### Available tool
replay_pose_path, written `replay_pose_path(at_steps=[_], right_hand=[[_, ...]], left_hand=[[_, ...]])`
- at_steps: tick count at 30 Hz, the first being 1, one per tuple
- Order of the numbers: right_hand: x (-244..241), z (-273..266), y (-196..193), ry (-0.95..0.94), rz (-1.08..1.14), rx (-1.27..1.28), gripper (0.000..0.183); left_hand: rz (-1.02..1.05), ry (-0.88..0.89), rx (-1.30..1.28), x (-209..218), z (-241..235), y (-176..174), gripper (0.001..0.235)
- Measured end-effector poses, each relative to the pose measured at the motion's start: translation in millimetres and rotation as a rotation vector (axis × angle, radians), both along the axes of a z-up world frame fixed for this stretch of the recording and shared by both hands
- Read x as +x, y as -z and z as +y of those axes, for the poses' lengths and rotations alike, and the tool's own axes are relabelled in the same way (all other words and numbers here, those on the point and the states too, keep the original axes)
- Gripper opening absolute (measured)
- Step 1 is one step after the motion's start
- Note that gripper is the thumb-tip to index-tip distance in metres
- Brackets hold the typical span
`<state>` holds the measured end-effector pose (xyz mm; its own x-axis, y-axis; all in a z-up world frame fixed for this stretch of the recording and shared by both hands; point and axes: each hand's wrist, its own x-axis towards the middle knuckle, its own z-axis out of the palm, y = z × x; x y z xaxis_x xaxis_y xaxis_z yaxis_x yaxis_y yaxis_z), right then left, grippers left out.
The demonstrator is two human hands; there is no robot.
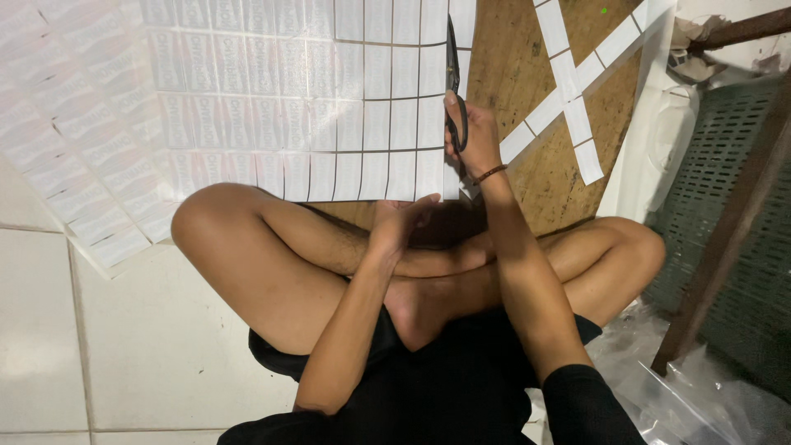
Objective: The person sits cross-legged on the floor and uses scissors to cut a large sheet of gridded paper into smaller rectangular strips. They hold the paper with one hand and cut along the grid lines with the other, occasionally adjusting the paper's position.
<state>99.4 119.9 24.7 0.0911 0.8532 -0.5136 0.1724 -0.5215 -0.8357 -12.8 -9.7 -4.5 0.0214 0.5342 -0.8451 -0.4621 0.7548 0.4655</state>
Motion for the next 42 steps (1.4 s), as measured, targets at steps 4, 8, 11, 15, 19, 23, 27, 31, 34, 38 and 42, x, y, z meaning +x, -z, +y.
replay_pose_path(at_steps=[4, 8, 11, 15, 19, 23, 27, 31, 34, 38, 42], right_hand=[[-1.3, 9.5, -0.1, 0.024, 0.006, 0.003, 0.044], [-3.7, 19.7, -3.0, 0.03, -0.015, 0.01, 0.044], [-4.6, 30.0, -13.7, -0.039, -0.008, -0.053, 0.047], [-5.9, 40.0, -8.8, -0.051, 0.034, -0.024, 0.048], [-8.4, 49.3, -8.2, -0.03, -0.013, -0.011, 0.05], [-10.7, 58.9, -13.8, -0.041, -0.069, -0.037, 0.05], [-11.9, 69.4, -16.9, -0.047, -0.042, -0.024, 0.05], [-12.6, 81.9, -15.4, -0.057, -0.066, -0.004, 0.051], [-14.4, 91.0, -13.1, -0.049, -0.075, 0.008, 0.051], [-16.1, 100.9, -13.4, -0.053, -0.076, 0.002, 0.05], [-16.3, 111.0, -9.6, -0.03, -0.069, -0.001, 0.05]], left_hand=[[-0.015, -0.001, 0.029, 0.1, 2.1, -0.5, 0.031], [0.02, 0.024, 0.037, -1.0, 7.0, -14.8, 0.032], [-0.05, -0.029, 0.025, -12.1, 11.0, -47.1, 0.031], [-0.041, -0.03, 0.028, -12.6, 10.0, -48.6, 0.03], [-0.003, -0.005, 0.029, -16.2, 12.8, -57.2, 0.024], [-0.057, -0.083, 0.054, -12.2, 6.7, -47.3, 0.034], [-0.144, -0.116, 0.137, -19.4, 12.4, -68.4, 0.034], [-0.129, -0.131, 0.049, -18.2, 10.6, -66.9, 0.044], [-0.145, -0.16, 0.061, -18.2, 11.5, -69.1, 0.042], [-0.183, -0.168, 0.054, -17.4, 9.6, -64.1, 0.048], [-0.157, -0.116, 0.093, -18.6, 9.2, -63.3, 0.049]])
